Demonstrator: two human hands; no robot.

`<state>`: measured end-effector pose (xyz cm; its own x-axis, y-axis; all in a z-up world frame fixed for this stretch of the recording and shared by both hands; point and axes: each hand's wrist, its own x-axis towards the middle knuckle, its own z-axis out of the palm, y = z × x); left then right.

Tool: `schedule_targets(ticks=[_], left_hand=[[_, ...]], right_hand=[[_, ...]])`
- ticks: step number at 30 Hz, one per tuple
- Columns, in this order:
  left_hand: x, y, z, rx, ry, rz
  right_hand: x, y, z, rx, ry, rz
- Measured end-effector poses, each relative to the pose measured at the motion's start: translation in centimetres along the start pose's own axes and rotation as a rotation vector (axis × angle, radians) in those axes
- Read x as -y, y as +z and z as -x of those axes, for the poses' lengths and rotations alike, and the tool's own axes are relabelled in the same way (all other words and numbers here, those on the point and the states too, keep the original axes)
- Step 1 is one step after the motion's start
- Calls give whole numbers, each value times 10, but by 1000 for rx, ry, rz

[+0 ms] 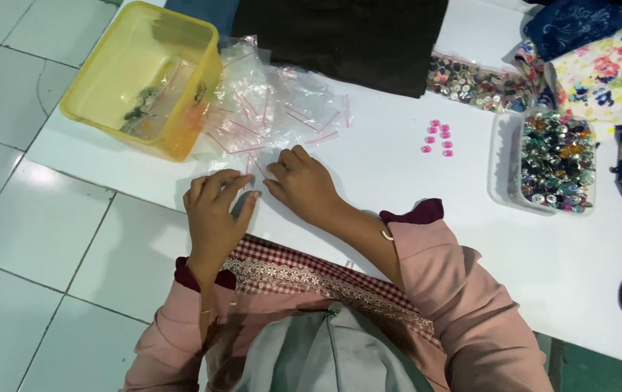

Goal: Sorting and packaging small decorative buttons or beads into small plastic resealable bags.

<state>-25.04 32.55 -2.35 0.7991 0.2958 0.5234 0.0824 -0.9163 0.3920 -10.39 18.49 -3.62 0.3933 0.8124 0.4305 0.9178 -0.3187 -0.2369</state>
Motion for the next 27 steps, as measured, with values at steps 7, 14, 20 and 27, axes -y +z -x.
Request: schedule_targets(ticks=[7, 14, 20, 27], left_hand=[[-4, 2, -5, 17, 4, -25], [-25, 0, -16, -42, 87, -36], [-60, 9, -48, 100, 139, 380], [-116, 45, -77, 309, -81, 751]], right_hand=[[-9, 1, 12, -42, -16, -24], [-25, -6, 20, -42, -7, -87], [-62, -40, 37, -36, 73, -628], [-102, -93, 83, 143, 464, -1094]])
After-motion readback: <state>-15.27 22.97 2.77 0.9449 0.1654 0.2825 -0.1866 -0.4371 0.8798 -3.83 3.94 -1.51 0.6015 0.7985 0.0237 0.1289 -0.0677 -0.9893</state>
